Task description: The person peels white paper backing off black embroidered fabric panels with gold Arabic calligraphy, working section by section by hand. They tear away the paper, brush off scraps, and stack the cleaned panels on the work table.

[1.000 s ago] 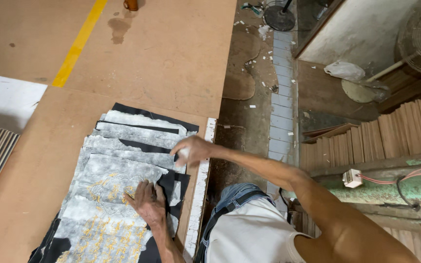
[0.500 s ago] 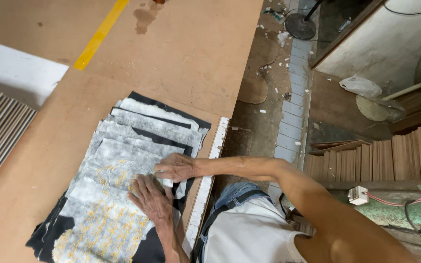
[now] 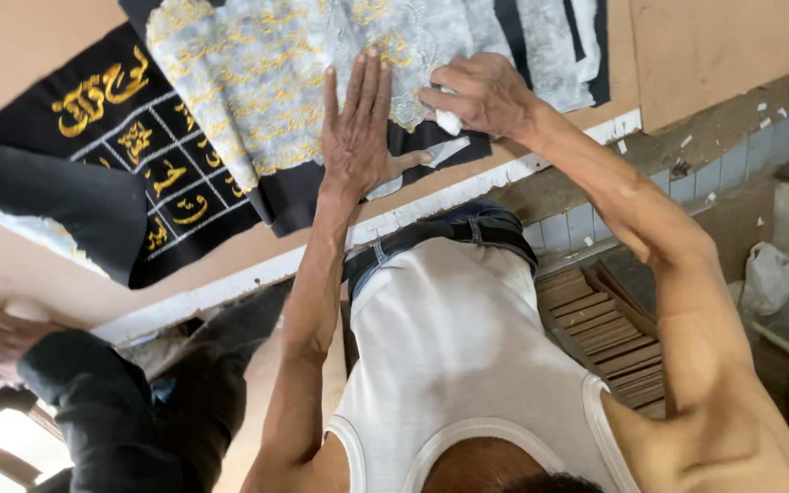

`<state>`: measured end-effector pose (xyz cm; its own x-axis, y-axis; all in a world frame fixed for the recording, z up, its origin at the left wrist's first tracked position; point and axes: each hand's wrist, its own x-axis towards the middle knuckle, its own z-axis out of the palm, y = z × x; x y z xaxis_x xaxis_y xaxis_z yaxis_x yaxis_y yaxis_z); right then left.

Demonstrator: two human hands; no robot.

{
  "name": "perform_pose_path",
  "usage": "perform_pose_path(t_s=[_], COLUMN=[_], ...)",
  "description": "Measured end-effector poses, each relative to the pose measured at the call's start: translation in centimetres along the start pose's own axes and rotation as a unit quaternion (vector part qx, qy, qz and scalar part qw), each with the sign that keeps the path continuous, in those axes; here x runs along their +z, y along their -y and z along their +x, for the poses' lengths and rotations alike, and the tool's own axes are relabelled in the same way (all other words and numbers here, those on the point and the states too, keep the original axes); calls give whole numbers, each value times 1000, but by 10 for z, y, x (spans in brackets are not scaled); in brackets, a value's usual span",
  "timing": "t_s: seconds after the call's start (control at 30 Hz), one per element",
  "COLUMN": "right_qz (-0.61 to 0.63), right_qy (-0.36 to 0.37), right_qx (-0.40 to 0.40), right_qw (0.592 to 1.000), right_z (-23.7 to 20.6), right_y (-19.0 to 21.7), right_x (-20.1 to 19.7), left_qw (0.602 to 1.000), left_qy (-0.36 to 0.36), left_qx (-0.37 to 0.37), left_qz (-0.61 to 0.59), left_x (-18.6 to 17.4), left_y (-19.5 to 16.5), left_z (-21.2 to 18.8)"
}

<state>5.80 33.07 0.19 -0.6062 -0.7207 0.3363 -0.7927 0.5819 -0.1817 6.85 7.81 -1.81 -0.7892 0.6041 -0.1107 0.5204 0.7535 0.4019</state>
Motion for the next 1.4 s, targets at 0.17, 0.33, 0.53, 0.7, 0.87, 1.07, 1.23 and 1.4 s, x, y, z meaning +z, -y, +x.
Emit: perform_pose_path(t_s=[0.17,0.33,0.53,0.7,0.87,1.07,1.23,1.4], right_qz=[-40,-40,-75,15,-6,-40,-119,230], right_qy=[51,27,-67,-88,-57,-54,-37,-153], right_qx=[-27,-4,192,325,305,340,399,527], right_qw=[998,999,976,941,951,938,908,804], right_z=[7,-19,-48,-48,-24,-44,-98,-128], right_y=[0,-23,-54,-17,9,-13,-51,-33], right_x=[8,29,19,3,-1,37,29,-24], left_qw=[1000,997,997,999,998,996,997,996], left_qy=[-7,-34,2,-41,-12,28,14,26], left_qx=[-2,-3,-5,10,65,79,78,81], left_qz=[-7,68,74,21,-10,14,16,13], left_x=[6,24,33,34,34,36,38,36], left_y=[1,0,4,-2,-17,-20,-20,-18], left_z=[2,0,-2,3,35,60,57,56])
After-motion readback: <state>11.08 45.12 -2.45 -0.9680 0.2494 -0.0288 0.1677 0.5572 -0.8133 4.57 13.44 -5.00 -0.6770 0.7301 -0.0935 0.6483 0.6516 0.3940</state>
